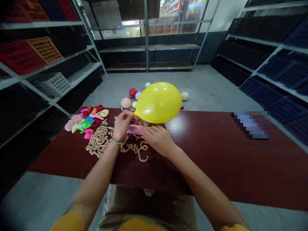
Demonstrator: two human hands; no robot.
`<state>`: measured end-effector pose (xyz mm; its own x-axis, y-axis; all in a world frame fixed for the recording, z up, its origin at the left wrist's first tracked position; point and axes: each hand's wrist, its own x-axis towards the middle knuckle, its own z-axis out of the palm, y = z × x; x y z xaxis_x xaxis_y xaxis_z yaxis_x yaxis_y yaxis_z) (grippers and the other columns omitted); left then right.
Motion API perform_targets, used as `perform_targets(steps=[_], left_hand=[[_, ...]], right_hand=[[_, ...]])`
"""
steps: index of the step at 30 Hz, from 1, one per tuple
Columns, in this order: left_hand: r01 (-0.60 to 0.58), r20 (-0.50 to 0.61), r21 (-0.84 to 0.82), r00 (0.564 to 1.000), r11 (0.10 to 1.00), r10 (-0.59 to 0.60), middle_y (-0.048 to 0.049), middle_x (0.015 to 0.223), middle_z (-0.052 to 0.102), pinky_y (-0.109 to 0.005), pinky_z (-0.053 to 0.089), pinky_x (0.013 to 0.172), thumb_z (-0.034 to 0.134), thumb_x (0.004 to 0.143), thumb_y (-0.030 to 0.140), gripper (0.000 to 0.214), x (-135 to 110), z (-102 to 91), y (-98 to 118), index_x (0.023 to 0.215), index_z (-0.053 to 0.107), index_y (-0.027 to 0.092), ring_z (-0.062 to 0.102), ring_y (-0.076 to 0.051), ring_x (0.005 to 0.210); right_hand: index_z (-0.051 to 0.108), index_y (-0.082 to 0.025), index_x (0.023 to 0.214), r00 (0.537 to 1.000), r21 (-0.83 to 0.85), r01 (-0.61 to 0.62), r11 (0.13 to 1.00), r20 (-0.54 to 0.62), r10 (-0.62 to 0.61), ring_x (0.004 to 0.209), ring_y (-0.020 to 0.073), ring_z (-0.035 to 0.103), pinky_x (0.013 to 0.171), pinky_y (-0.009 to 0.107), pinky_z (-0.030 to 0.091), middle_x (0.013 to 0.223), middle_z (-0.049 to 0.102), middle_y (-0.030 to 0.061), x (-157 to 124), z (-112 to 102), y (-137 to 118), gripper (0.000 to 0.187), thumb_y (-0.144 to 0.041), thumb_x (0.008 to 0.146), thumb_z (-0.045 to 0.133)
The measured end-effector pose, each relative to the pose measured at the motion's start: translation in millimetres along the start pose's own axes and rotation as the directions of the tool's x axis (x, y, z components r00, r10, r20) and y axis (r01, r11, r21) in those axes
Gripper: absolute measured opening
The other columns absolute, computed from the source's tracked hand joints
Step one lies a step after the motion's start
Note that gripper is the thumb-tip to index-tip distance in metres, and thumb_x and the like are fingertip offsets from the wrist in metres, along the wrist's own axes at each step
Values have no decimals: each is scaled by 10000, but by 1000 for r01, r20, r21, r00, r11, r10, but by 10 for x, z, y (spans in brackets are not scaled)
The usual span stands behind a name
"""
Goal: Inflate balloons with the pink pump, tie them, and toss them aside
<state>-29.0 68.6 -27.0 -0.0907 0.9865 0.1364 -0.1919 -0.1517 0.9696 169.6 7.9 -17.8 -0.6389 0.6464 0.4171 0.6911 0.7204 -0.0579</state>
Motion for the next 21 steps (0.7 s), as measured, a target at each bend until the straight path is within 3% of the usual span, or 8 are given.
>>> perform_targets(steps=[3,7,12,14,17,21], left_hand=[[-7,-41,-5,999,1000,7,-22,728,687,-314,571,678,696,813,371,226,26,-7,-27,835,621,160,656,-146,647],[18,-60,-29,998,999,-20,-27,729,689,-326,578,700,707,804,356,226,37,5,-48,841,618,152,682,-163,689],[54,-67,-67,996,996,-58,-37,755,714,-331,585,702,734,779,374,256,47,0,-69,857,626,155,707,-184,725],[56,-64,-74,996,996,-61,-38,756,718,-333,586,700,741,770,383,264,54,-7,-86,855,630,160,704,-182,716],[46,-67,-80,996,996,-51,-45,753,720,-330,582,693,741,767,387,262,61,-13,-112,845,633,162,699,-179,707],[32,-68,-74,997,997,-37,-45,741,714,-317,570,679,738,760,384,254,65,-6,-129,831,640,160,683,-169,685]], right_hand=[[669,-261,999,952,263,-59,963,305,-25,822,133,652,680,250,432,956,725,-23,25,-12,-83,163,-296,976,511],[644,-253,916,892,347,-135,928,450,-38,750,131,628,618,242,403,919,704,-37,8,-29,-121,71,-316,906,611],[641,-218,901,773,443,-102,891,598,-209,794,150,601,646,255,413,985,675,10,-40,36,-166,115,-295,831,690],[634,-202,860,780,485,-126,865,588,-216,798,151,584,672,264,414,984,665,29,-43,61,-175,29,-230,855,642],[598,-209,876,820,529,-208,823,553,-149,735,132,558,659,263,406,911,654,16,-18,-7,-129,70,-229,914,541],[555,-220,963,892,550,-334,765,447,67,665,120,531,617,255,401,817,623,-9,91,-336,18,157,-313,975,428]])
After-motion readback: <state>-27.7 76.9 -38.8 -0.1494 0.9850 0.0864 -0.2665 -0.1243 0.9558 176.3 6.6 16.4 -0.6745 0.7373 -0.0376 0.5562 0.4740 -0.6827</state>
